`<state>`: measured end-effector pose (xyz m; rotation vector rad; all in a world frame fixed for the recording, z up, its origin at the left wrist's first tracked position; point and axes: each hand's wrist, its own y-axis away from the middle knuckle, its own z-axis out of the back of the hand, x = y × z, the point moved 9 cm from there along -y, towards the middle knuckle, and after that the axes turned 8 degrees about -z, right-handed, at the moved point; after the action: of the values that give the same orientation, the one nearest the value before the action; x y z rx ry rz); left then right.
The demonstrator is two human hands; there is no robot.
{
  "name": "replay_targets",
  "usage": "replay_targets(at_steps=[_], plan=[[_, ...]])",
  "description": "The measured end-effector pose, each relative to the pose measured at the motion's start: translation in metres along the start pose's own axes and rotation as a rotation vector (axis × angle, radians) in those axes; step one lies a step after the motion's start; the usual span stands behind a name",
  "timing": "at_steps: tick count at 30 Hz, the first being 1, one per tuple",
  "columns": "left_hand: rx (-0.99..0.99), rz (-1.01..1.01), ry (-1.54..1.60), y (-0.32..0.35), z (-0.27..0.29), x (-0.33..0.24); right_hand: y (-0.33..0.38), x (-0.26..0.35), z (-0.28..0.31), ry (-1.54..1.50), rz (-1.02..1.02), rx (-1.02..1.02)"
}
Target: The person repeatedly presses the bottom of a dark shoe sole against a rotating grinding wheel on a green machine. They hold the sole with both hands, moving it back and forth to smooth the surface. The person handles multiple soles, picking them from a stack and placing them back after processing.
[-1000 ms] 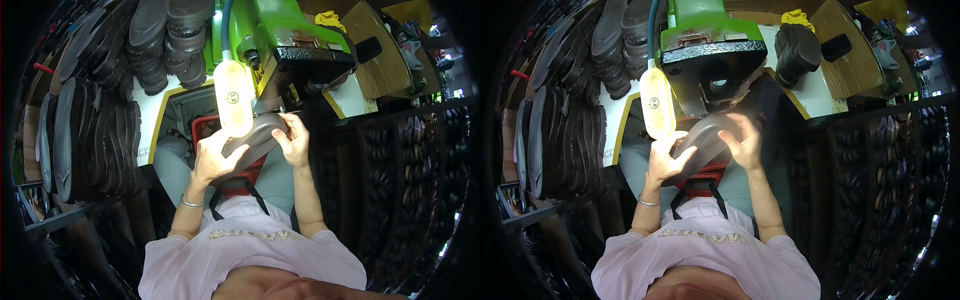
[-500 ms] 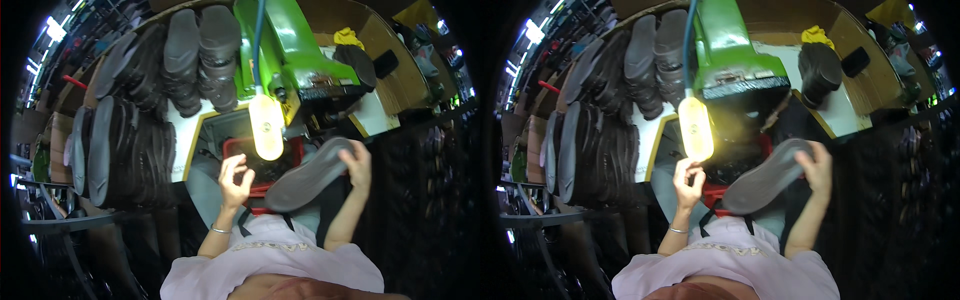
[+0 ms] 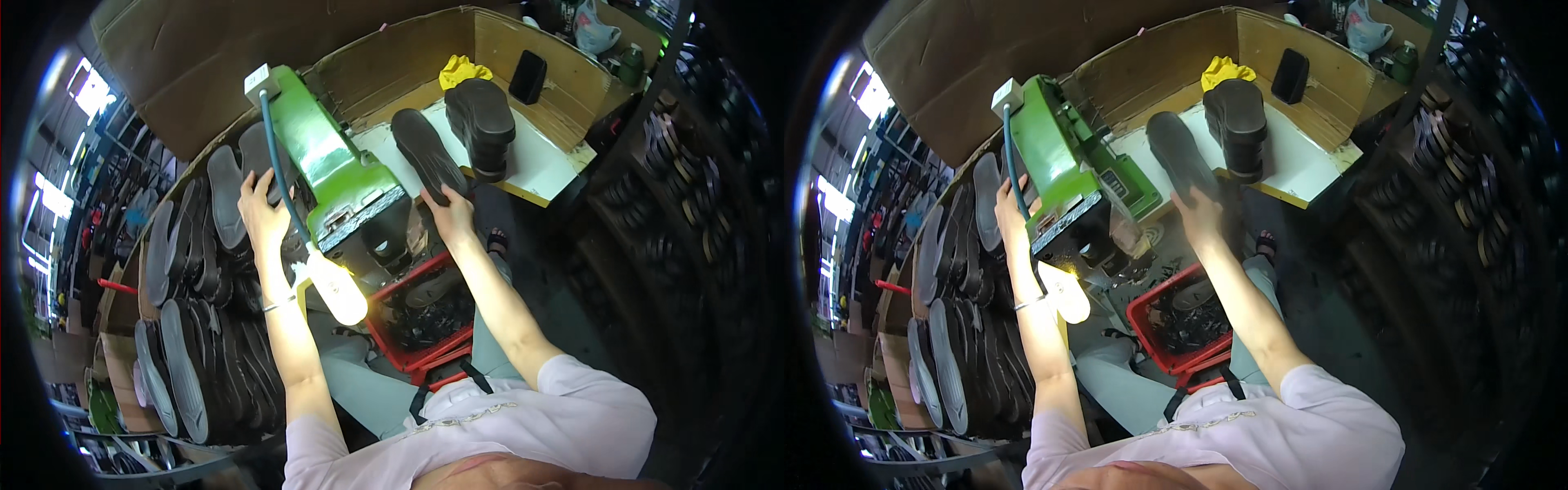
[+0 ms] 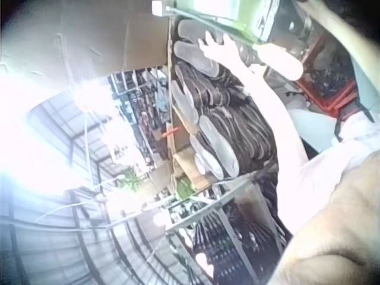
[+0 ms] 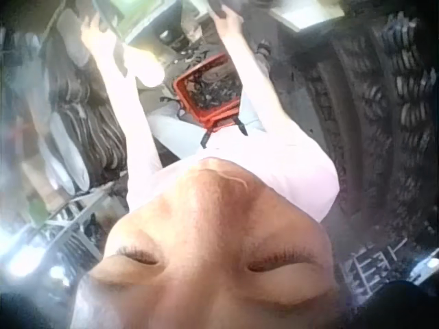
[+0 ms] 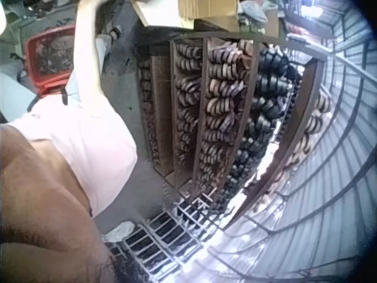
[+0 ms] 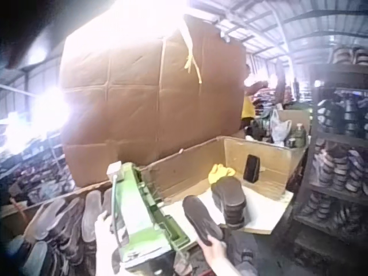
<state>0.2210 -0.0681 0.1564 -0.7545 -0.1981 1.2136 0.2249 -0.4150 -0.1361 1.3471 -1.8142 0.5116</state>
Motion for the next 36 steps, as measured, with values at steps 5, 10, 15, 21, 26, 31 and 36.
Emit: replay_targets(at_steps=[5,10,15,21,26,31,36], plan=[[-0.276,-0.089,0.208,0.024,0.035,-0.032,-0.042,-0.007,0.020,0.324,0.006,0.118],[-0.379,-0.033,0.172,0.158,0.093,-0.079,0.170,-0.020,-0.057,-0.001,-0.658,0.643],[-0.182,0.020,0.197,0.323,0.045,-0.149,0.302,0.010,-0.113,-0.182,-0.721,0.760],[0.007,0.366,0.920,0.388,-0.005,-0.154,0.298,-0.014,-0.029,0.449,-0.589,0.746],[-0.024,0.887,1.599,0.316,-0.053,-0.112,0.304,0.011,0.017,0.653,-0.581,0.766],[0.066,0.527,1.318,0.236,-0.058,-0.163,0.313,-0.002,0.060,0.581,-0.770,0.577],[0.132,0.389,0.924,0.211,-0.083,-0.166,0.338,-0.019,0.059,0.590,-0.896,0.582]])
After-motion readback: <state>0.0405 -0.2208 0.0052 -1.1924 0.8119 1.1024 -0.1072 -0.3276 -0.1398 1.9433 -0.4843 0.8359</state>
